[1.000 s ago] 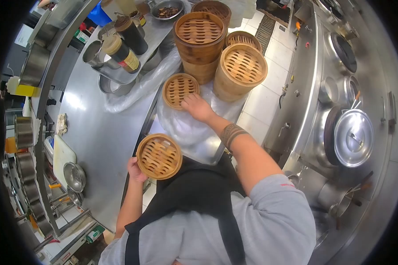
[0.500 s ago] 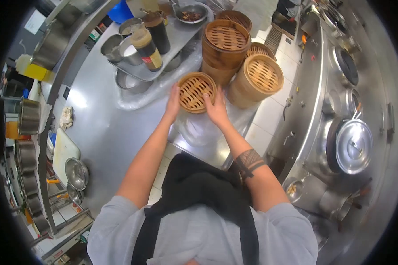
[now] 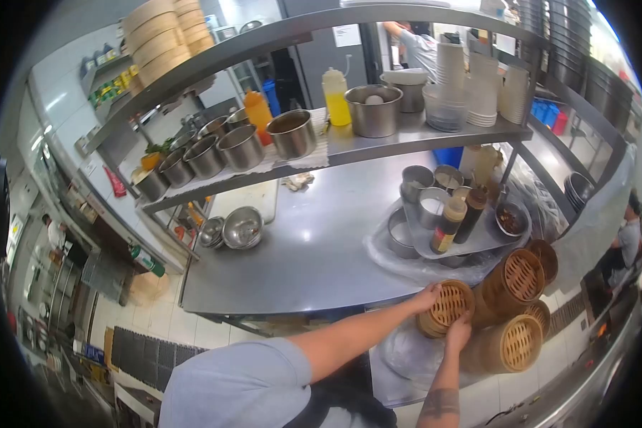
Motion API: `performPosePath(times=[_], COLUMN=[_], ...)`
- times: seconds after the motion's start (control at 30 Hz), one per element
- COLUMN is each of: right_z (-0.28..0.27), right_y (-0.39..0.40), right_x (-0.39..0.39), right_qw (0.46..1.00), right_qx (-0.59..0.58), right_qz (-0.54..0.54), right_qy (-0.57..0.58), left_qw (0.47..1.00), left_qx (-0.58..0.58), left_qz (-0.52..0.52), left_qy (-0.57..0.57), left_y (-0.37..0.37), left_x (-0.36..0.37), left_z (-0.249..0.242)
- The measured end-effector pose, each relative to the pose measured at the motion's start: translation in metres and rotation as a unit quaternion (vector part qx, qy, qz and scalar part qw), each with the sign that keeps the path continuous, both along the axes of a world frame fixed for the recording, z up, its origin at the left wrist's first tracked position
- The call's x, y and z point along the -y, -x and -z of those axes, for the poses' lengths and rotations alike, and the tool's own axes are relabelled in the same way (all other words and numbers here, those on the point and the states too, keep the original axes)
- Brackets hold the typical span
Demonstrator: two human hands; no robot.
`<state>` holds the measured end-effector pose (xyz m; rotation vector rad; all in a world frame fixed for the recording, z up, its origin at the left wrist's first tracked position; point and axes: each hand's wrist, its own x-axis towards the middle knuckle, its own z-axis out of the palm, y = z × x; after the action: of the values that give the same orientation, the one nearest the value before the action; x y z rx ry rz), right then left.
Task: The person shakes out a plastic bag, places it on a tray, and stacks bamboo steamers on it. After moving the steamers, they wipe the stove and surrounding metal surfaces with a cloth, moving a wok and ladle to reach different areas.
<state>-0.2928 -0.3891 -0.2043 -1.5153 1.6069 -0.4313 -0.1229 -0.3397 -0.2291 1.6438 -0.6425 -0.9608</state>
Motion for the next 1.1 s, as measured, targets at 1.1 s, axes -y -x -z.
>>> performPosePath(times=[1.1], right_z=[-0.626], right_y=[-0.482], right_x=[-0.408], right_qw=[0.461], right_qx=[0.355], right_qz=[-0.312], right_qy=[0.751], left_qw=[0.599], left_qx=[0.723], left_qz=[-0.263], left_qy=[-0.220], left_y=[-0.546], left_x=[-0.608], left_z=[-0.711])
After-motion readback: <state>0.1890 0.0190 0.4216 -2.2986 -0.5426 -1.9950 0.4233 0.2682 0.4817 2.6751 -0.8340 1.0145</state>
